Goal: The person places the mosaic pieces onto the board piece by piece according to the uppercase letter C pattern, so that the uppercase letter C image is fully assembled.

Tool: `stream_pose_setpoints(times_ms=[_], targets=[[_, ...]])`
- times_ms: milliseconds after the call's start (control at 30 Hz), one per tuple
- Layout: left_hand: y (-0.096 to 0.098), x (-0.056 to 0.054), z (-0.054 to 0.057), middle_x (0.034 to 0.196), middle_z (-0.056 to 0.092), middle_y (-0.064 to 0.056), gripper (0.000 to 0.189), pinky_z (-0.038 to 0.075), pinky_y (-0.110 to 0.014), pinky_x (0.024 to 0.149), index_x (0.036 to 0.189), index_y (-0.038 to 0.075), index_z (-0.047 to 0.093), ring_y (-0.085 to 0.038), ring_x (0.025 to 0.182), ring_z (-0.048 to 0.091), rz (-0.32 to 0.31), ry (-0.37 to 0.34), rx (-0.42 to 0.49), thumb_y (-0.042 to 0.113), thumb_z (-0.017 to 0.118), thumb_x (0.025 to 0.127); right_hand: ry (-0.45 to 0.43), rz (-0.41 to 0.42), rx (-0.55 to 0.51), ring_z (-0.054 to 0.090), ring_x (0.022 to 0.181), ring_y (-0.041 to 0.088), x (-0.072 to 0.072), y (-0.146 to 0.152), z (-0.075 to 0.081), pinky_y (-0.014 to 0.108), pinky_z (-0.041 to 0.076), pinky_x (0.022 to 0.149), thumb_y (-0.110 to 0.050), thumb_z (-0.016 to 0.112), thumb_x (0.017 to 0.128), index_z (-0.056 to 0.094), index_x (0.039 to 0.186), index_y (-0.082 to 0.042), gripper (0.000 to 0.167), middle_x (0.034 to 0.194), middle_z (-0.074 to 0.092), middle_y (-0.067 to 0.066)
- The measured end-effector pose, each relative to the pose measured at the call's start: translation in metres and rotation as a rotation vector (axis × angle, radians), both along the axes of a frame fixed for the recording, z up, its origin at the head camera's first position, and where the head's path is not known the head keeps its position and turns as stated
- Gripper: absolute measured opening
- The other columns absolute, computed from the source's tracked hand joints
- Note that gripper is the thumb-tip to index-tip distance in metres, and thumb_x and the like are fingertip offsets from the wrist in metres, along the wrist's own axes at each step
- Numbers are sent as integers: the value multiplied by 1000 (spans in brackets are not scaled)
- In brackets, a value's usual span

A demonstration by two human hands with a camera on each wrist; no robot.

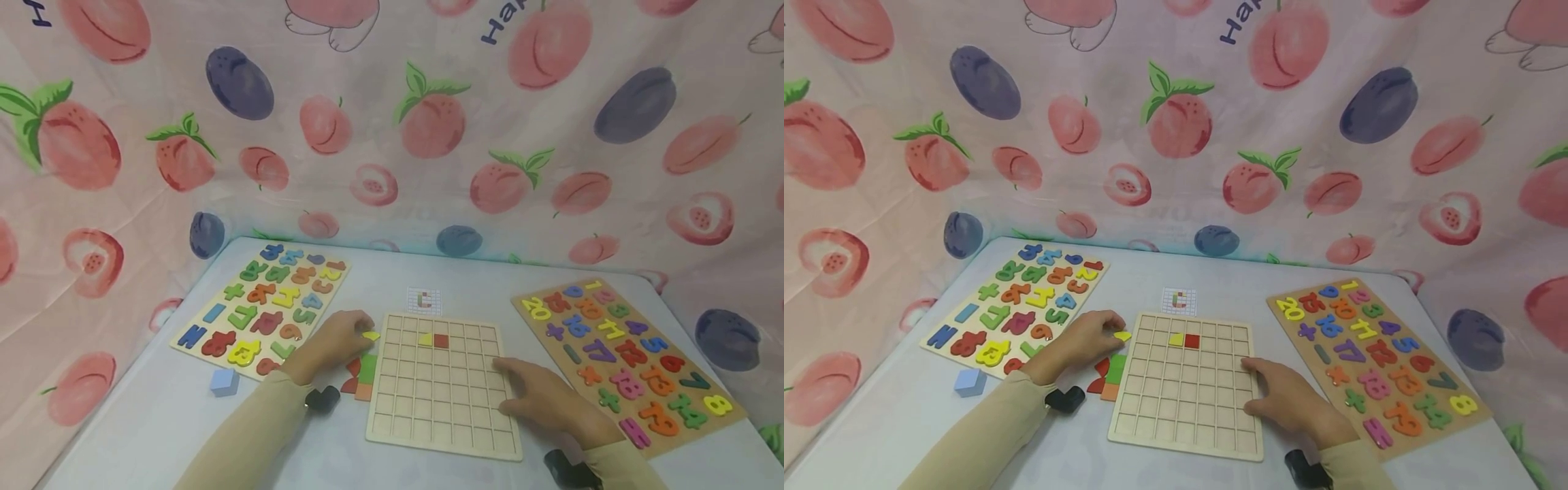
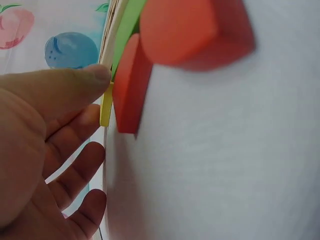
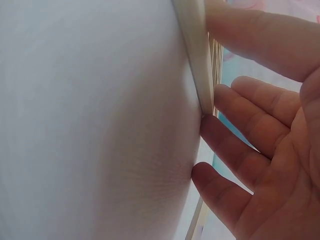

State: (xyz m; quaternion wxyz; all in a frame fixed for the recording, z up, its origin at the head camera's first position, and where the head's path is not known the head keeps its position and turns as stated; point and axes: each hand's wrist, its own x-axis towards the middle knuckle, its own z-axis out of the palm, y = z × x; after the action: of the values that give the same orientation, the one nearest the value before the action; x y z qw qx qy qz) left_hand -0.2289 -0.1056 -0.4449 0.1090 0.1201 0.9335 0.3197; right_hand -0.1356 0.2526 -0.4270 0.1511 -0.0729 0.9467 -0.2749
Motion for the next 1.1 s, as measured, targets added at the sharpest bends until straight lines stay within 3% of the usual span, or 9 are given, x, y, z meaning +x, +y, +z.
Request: stream_pose_setpoints(times_ms=[333,733,1100], targets=[[-2,1,-1,111,67,-1,31,49,-42,93,117,11,68,-20,98,57,-9,3,1,11,70,87,-22,-33,11,36,139,43,1,-1,-2,61,28,111,-23,85,77,54,142,-9,73,148,48,16],[-7,1,-1,118,65,0,33,45,-45,100,120,14,67,-22,112,56,8,-25,19,15,70,88,-14,-22,24,37,138,44,0,-2,-2,61,29,110,-24,85,76,54,142,-7,75,147,49,18],[-8,0,-4,114,66,0,28,47,-44,98,116,14,67,-22,111,58,14,-24,20,15,70,89,-10,-25,37,37,138,44,-1,-2,-2,61,29,110,-24,86,76,53,142,-7,76,147,49,18]])
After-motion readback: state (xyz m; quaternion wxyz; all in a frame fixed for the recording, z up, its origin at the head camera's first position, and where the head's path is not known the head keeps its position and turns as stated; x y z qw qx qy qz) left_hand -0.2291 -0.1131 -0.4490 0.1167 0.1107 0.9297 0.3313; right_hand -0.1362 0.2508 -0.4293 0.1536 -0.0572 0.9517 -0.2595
